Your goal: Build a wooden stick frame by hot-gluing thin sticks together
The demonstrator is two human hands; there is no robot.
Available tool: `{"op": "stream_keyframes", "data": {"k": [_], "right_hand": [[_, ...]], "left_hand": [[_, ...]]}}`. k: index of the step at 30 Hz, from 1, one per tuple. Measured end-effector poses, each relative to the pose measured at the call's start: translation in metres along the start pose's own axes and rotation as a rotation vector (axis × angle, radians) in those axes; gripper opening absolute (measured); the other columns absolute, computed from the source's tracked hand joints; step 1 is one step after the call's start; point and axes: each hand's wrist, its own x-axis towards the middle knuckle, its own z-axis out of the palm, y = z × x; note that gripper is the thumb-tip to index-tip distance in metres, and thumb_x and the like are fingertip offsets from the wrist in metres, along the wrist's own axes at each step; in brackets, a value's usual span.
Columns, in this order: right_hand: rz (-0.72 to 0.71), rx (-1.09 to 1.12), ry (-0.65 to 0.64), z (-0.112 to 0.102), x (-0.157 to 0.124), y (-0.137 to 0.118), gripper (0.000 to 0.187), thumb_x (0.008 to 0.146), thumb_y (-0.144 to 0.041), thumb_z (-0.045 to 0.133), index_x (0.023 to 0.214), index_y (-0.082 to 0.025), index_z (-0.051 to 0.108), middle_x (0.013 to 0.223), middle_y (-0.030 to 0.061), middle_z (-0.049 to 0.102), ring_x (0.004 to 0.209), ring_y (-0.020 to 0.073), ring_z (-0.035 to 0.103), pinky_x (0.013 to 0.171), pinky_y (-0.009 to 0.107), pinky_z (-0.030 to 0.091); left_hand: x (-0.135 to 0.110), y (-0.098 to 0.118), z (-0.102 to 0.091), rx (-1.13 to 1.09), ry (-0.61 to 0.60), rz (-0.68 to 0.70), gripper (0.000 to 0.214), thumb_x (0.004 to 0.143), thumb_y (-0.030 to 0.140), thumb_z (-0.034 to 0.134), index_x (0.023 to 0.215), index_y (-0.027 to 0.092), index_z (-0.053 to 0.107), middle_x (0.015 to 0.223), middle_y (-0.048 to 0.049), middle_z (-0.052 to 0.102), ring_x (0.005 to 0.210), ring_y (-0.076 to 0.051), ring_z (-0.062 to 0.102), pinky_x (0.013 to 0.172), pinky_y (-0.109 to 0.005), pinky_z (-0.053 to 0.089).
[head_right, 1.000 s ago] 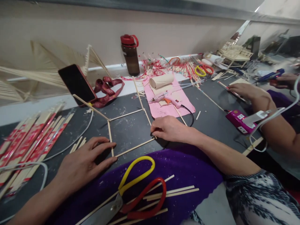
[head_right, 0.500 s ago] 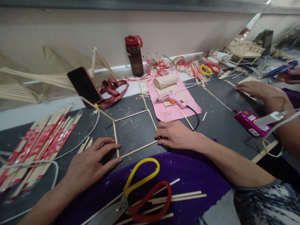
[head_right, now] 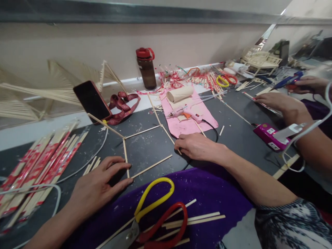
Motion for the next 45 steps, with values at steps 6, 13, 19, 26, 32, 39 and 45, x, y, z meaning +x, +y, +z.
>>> {"op": "stream_keyframes", "data": {"k": [6,13,19,26,32,39,45], "right_hand": [[0.048,-0.052,-0.004,-0.002,-0.003,0.002,0.016,0.083,-0.012,0.047,0.09,-0.018,0.06,0.088,0.0043,0.062,0.074,0.0123,0.055,0.064,0.023,0.035],[0.034,-0.187,0.075,0.001,-0.001,-0.002,0.016,0.084,-0.017,0.048,0.091,-0.018,0.062,0.091,0.0057,0.06,0.074,0.0133,0.053,0.06,0.025,0.033],[-0.127,-0.077,0.092,0.0,0.0,-0.006,0.028,0.082,-0.02,0.054,0.109,-0.019,0.06,0.102,0.0079,0.059,0.091,0.0176,0.054,0.075,0.029,0.041],[-0.168,-0.008,0.057,-0.001,0.001,-0.005,0.029,0.083,-0.029,0.057,0.11,-0.019,0.061,0.099,0.0076,0.06,0.091,0.0184,0.055,0.08,0.032,0.042],[-0.156,-0.036,0.089,0.004,0.004,-0.006,0.023,0.086,-0.028,0.053,0.105,-0.018,0.062,0.097,0.0075,0.06,0.09,0.0172,0.054,0.079,0.03,0.041],[-0.151,-0.07,0.13,0.008,0.004,-0.011,0.028,0.083,-0.024,0.053,0.108,-0.017,0.062,0.1,0.0096,0.059,0.092,0.019,0.054,0.08,0.032,0.042],[-0.174,-0.037,0.201,0.011,0.003,-0.013,0.028,0.082,-0.028,0.055,0.106,-0.018,0.063,0.102,0.009,0.06,0.091,0.0188,0.056,0.081,0.034,0.043]], "left_hand": [[0.0,0.0,0.0,-0.006,0.0,0.002,0.037,0.08,0.056,0.05,0.105,0.031,0.062,0.114,-0.0007,0.056,0.073,-0.013,0.062,0.057,-0.025,0.049],[0.0,0.0,-0.001,-0.01,0.01,-0.002,0.037,0.08,0.055,0.051,0.104,0.03,0.063,0.113,-0.0011,0.056,0.076,-0.013,0.062,0.059,-0.024,0.049],[0.0,0.0,-0.001,-0.022,0.005,0.01,0.036,0.08,0.054,0.051,0.106,0.031,0.062,0.114,-0.0017,0.056,0.078,-0.014,0.062,0.059,-0.024,0.049],[0.0,-0.001,0.0,-0.024,0.001,0.009,0.036,0.081,0.054,0.051,0.106,0.031,0.062,0.114,-0.0014,0.055,0.082,-0.015,0.062,0.062,-0.026,0.049],[0.001,-0.002,0.001,-0.032,0.003,0.003,0.037,0.08,0.055,0.052,0.106,0.031,0.063,0.115,-0.0012,0.055,0.079,-0.015,0.062,0.059,-0.026,0.048],[0.0,0.003,-0.003,-0.057,-0.002,0.001,0.035,0.081,0.053,0.051,0.105,0.03,0.063,0.113,-0.0019,0.056,0.085,-0.016,0.062,0.062,-0.025,0.048],[-0.001,0.006,-0.004,-0.075,-0.019,-0.008,0.034,0.082,0.049,0.053,0.106,0.028,0.063,0.113,-0.0026,0.056,0.092,-0.016,0.06,0.065,-0.024,0.048]]}}
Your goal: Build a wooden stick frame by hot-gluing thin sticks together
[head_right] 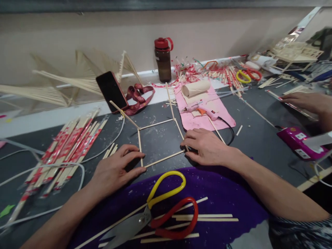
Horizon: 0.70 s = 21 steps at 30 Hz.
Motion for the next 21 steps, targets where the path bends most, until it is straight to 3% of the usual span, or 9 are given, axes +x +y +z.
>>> {"op": "stream_keyframes", "data": {"k": [5,9,15,21], "right_hand": [[-0.031,0.001,0.0,0.003,0.002,-0.004,0.024,0.084,-0.031,0.053,0.101,-0.018,0.066,0.1,0.0088,0.061,0.088,0.0184,0.055,0.079,0.034,0.043],[-0.046,-0.014,-0.014,0.007,0.002,-0.006,0.022,0.085,-0.029,0.052,0.099,-0.019,0.067,0.1,0.0084,0.061,0.088,0.0184,0.055,0.078,0.034,0.043],[-0.083,-0.019,0.015,0.013,0.002,-0.003,0.021,0.088,-0.028,0.05,0.097,-0.019,0.067,0.096,0.0085,0.062,0.086,0.0175,0.055,0.077,0.032,0.042],[-0.083,-0.024,0.017,0.017,0.003,-0.002,0.023,0.09,-0.026,0.046,0.095,-0.019,0.067,0.093,0.0083,0.062,0.086,0.0171,0.055,0.077,0.031,0.041]], "left_hand": [[-0.002,-0.005,-0.003,-0.012,-0.026,0.035,0.041,0.079,0.051,0.056,0.114,0.03,0.06,0.117,-0.003,0.054,0.094,-0.017,0.059,0.069,-0.026,0.048],[-0.004,-0.006,-0.008,-0.068,-0.067,0.049,0.04,0.079,0.042,0.059,0.117,0.03,0.057,0.12,-0.0033,0.052,0.099,-0.017,0.058,0.075,-0.029,0.049],[-0.004,0.002,-0.007,-0.153,-0.051,0.069,0.02,0.085,0.032,0.052,0.099,0.024,0.063,0.1,-0.0022,0.06,0.086,-0.013,0.06,0.073,-0.025,0.048],[-0.004,0.007,-0.004,-0.197,-0.055,0.084,0.019,0.089,0.03,0.047,0.09,0.023,0.064,0.091,-0.0017,0.062,0.084,-0.012,0.059,0.073,-0.025,0.047]]}}
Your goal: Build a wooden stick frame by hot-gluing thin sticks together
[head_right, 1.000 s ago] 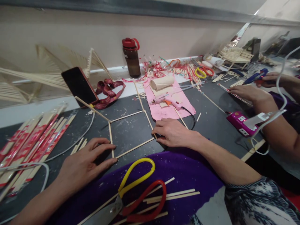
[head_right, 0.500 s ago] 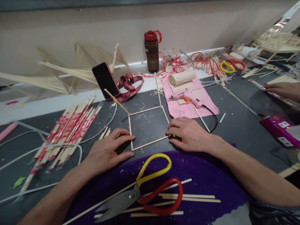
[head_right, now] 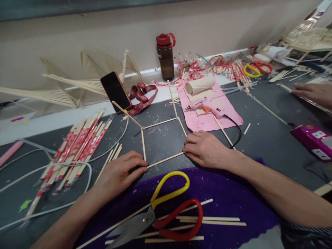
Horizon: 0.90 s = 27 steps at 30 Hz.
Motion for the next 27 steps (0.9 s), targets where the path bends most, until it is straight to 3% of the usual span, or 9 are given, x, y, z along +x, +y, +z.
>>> {"op": "stream_keyframes", "data": {"k": [20,27], "right_hand": [[0.011,0.07,0.011,0.004,0.002,0.003,0.021,0.091,-0.023,0.045,0.09,-0.018,0.066,0.091,0.0071,0.061,0.084,0.0148,0.055,0.076,0.029,0.043],[0.036,0.18,-0.009,-0.009,0.0,0.01,0.023,0.083,-0.019,0.054,0.105,-0.016,0.061,0.105,0.009,0.058,0.094,0.0164,0.055,0.081,0.03,0.046]], "left_hand": [[-0.004,0.004,0.003,0.098,-0.032,-0.009,0.023,0.091,0.028,0.043,0.086,0.022,0.064,0.085,-0.0015,0.063,0.083,-0.014,0.059,0.073,-0.025,0.045],[-0.001,-0.003,0.004,0.053,0.015,0.017,0.021,0.089,0.033,0.047,0.088,0.023,0.066,0.088,0.0002,0.064,0.081,-0.011,0.061,0.072,-0.021,0.046]]}}
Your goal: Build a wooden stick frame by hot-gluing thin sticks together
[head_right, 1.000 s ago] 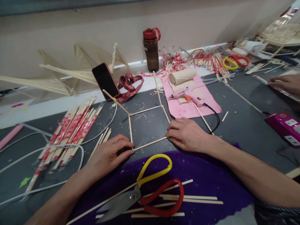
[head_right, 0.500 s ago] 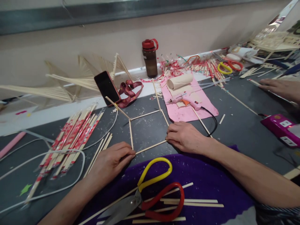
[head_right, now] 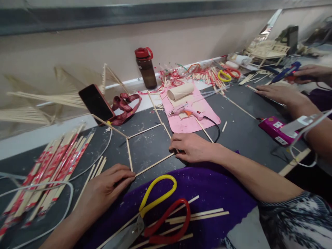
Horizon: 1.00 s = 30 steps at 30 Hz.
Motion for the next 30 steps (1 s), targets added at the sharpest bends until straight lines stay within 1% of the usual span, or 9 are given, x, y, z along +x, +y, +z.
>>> {"op": "stream_keyframes", "data": {"k": [5,8,12,15,18,20,23,26,30], "right_hand": [[-0.01,0.008,-0.013,-0.007,-0.002,0.003,0.021,0.083,-0.018,0.053,0.102,-0.014,0.062,0.102,0.009,0.057,0.093,0.0165,0.054,0.081,0.03,0.045],[-0.036,-0.013,-0.001,-0.005,-0.001,0.003,0.02,0.086,-0.02,0.051,0.101,-0.015,0.063,0.099,0.008,0.058,0.09,0.0156,0.053,0.079,0.029,0.045],[-0.071,-0.091,0.027,0.001,0.001,0.005,0.019,0.089,-0.024,0.048,0.096,-0.017,0.064,0.096,0.0072,0.058,0.088,0.0156,0.052,0.076,0.03,0.042],[-0.088,-0.142,0.035,0.005,0.003,0.004,0.021,0.091,-0.025,0.045,0.089,-0.017,0.065,0.093,0.0067,0.058,0.086,0.0155,0.051,0.076,0.03,0.041],[-0.076,-0.158,0.028,0.006,0.005,0.002,0.021,0.091,-0.023,0.045,0.087,-0.016,0.064,0.091,0.0057,0.058,0.085,0.0151,0.05,0.075,0.028,0.039],[-0.056,-0.166,0.024,0.007,0.005,0.0,0.019,0.09,-0.022,0.045,0.087,-0.016,0.063,0.09,0.0054,0.058,0.084,0.015,0.05,0.075,0.028,0.039],[-0.039,-0.198,0.018,0.009,0.007,-0.001,0.018,0.09,-0.022,0.045,0.087,-0.015,0.062,0.089,0.0056,0.058,0.083,0.0156,0.049,0.074,0.029,0.038],[-0.047,-0.238,0.008,0.011,0.008,0.0,0.019,0.091,-0.023,0.044,0.088,-0.016,0.062,0.09,0.0058,0.058,0.082,0.0163,0.049,0.073,0.029,0.037],[-0.043,-0.273,0.001,0.012,0.009,0.003,0.021,0.092,-0.024,0.042,0.09,-0.016,0.061,0.091,0.0055,0.058,0.081,0.0168,0.048,0.072,0.03,0.036]], "left_hand": [[0.001,-0.004,-0.006,-0.031,0.014,-0.006,0.02,0.086,0.037,0.052,0.091,0.028,0.069,0.09,0.0025,0.067,0.08,-0.01,0.064,0.072,-0.018,0.047],[0.002,-0.005,-0.009,-0.064,0.025,-0.021,0.02,0.085,0.04,0.054,0.091,0.028,0.07,0.09,0.0029,0.068,0.079,-0.01,0.065,0.071,-0.017,0.048],[0.002,-0.006,-0.01,-0.105,0.009,-0.082,0.02,0.084,0.041,0.055,0.087,0.027,0.069,0.09,0.0035,0.07,0.08,-0.011,0.065,0.073,-0.017,0.047],[0.002,-0.002,-0.012,-0.088,0.03,-0.143,0.02,0.083,0.043,0.056,0.084,0.026,0.066,0.085,0.0038,0.069,0.075,-0.011,0.064,0.069,-0.018,0.046],[0.007,0.008,-0.016,-0.062,0.038,-0.164,0.023,0.083,0.044,0.054,0.08,0.024,0.063,0.078,0.0038,0.066,0.066,-0.01,0.061,0.062,-0.019,0.044],[0.015,0.019,-0.018,-0.047,-0.014,-0.143,0.024,0.084,0.044,0.052,0.08,0.023,0.062,0.075,0.0037,0.064,0.064,-0.01,0.059,0.06,-0.02,0.042],[0.035,0.039,-0.014,-0.005,-0.138,-0.087,0.023,0.088,0.041,0.047,0.083,0.024,0.061,0.081,0.0029,0.064,0.074,-0.011,0.06,0.067,-0.022,0.043],[0.059,0.056,-0.002,0.064,-0.172,-0.038,0.02,0.088,0.037,0.046,0.095,0.026,0.062,0.093,0.0018,0.063,0.084,-0.014,0.061,0.069,-0.024,0.043],[0.084,0.068,0.012,0.165,-0.217,-0.051,0.02,0.088,0.033,0.046,0.096,0.025,0.062,0.091,-0.0011,0.06,0.082,-0.016,0.06,0.067,-0.027,0.042]]}}
